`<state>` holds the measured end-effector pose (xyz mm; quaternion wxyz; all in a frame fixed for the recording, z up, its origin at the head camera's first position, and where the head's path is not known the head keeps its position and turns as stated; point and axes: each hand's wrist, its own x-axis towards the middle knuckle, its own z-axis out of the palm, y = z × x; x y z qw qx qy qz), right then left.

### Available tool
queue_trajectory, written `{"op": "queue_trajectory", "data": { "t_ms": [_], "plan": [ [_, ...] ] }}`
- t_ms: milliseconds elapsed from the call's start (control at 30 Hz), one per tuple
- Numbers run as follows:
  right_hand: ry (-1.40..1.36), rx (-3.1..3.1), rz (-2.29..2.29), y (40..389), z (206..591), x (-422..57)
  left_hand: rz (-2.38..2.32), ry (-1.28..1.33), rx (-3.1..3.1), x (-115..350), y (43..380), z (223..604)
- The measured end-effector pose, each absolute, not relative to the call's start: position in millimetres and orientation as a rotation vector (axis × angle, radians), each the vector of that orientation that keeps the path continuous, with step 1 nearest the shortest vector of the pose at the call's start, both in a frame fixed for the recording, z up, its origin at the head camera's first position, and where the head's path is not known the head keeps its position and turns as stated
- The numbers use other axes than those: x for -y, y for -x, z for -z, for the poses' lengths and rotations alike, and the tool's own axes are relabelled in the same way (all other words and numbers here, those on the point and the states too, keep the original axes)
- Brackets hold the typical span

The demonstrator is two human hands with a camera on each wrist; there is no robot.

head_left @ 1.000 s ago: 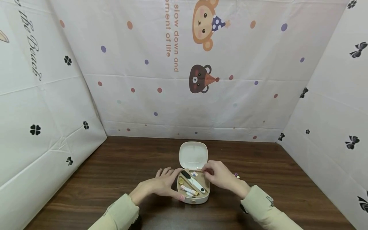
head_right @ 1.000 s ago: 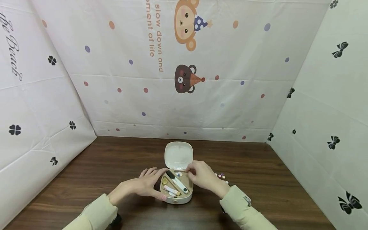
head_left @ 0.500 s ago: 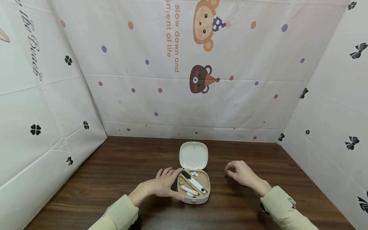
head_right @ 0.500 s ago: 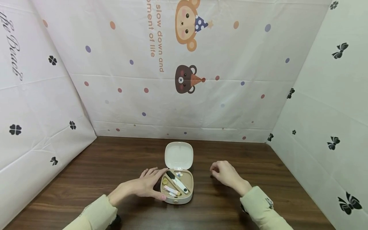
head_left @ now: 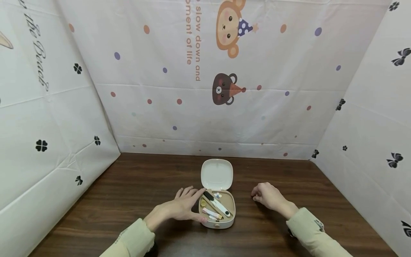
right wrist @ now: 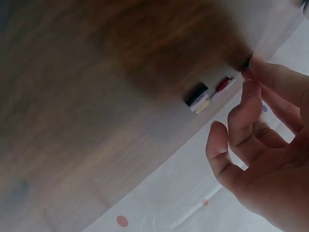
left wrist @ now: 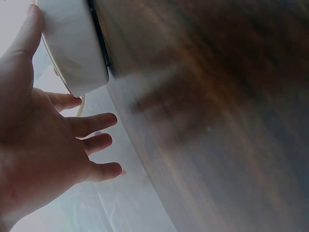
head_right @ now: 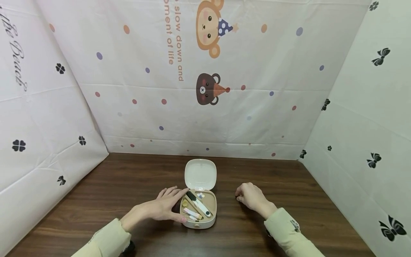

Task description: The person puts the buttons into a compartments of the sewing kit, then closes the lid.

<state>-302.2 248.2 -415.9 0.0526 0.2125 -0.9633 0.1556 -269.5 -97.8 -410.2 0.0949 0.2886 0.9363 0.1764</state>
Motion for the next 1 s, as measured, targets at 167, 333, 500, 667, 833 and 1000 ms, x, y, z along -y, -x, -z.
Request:
{"op": "queue_trajectory", "data": {
  "t_ms": [167,333,500,667,833,1000],
  "plan": [
    [-0.670,2.896,-0.449,303.7,418.3,-248.6,-0.547,-0.845,-2.768,98.4,270.0,410.5],
    [-0.691,2.888,-0.489,302.9,418.1,-247.7,-0.552,-0.852,-2.764,99.3,270.0,411.1],
    [-0.729,2.863,-0.559,301.3,412.4,-242.9,-0.563,-0.843,-2.749,99.8,269.9,411.3],
    [-0.770,2.810,-0.676,298.4,402.5,-231.9,-0.571,-0.825,-2.741,99.5,270.3,411.0],
    [-0.849,2.747,-0.839,296.0,394.4,-218.0,-0.566,-0.820,-2.742,98.7,270.7,411.1],
    [-0.889,2.735,-0.956,295.6,390.1,-204.5,-0.565,-0.822,-2.747,99.1,271.1,411.6]
  ]
}}
